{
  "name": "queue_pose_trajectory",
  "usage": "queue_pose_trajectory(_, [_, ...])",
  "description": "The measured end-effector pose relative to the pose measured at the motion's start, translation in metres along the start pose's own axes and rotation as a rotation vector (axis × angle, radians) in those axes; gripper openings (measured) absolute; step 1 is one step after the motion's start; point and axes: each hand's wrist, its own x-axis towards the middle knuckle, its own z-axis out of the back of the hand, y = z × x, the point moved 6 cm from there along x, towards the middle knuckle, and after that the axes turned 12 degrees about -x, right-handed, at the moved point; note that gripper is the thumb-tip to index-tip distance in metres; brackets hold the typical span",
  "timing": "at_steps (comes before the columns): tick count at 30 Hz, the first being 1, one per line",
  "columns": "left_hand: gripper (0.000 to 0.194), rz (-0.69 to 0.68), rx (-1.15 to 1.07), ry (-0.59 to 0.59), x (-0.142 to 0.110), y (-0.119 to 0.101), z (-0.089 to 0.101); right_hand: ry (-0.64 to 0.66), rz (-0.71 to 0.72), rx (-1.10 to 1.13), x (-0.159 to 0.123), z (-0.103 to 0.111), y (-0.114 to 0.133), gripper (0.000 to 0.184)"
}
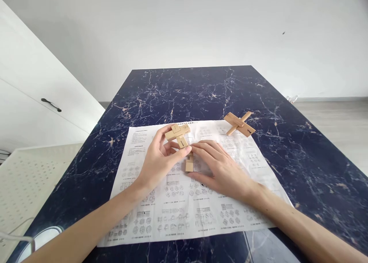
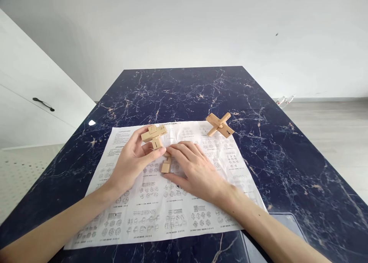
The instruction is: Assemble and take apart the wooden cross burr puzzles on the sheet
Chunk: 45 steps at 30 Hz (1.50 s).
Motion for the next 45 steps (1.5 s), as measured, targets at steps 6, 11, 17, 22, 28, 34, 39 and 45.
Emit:
queue_pose_trajectory(6, [0.065, -0.048, 0.042, 0.004, 0.002, 0.001, 0.002, -0.072, -0.337, 0.406, -0.002, 0.009, -0.027, 0.049])
queue_pose_trajectory(11, [0.064, -0.167, 0.152, 0.088, -0.005, -0.005, -0.006, 0.054, -0.461, 0.88, -0.002, 0.011, -0.04, 0.056])
queue_pose_trajectory(17, [0.064, -0.193, 0.211, 0.194, -0.01, -0.007, -0.014, 0.167, -0.494, 1.081, -0.004, 0.003, -0.039, 0.061])
queue_pose_trajectory(22, [0.061, -0.25, 0.282, 0.247, -0.009, -0.008, -0.014, 0.169, -0.516, 1.12, -0.006, 0.0, -0.039, 0.062])
queue_pose_trajectory(28, [0.06, -0.268, 0.327, 0.295, -0.01, -0.008, -0.014, 0.187, -0.482, 1.088, -0.006, 0.001, -0.036, 0.059])
queue_pose_trajectory(34, [0.061, -0.289, 0.376, 0.322, -0.013, -0.004, -0.018, 0.248, -0.444, 1.073, -0.007, -0.003, -0.03, 0.063])
queue_pose_trajectory(39, [0.063, -0.292, 0.387, 0.35, -0.014, 0.001, -0.018, 0.267, -0.402, 1.028, -0.006, -0.001, -0.026, 0.062])
queue_pose_trajectory(45, [0.067, -0.163, 0.237, 0.359, -0.011, 0.003, -0.018, 0.206, -0.337, 0.827, -0.005, 0.008, -0.021, 0.048])
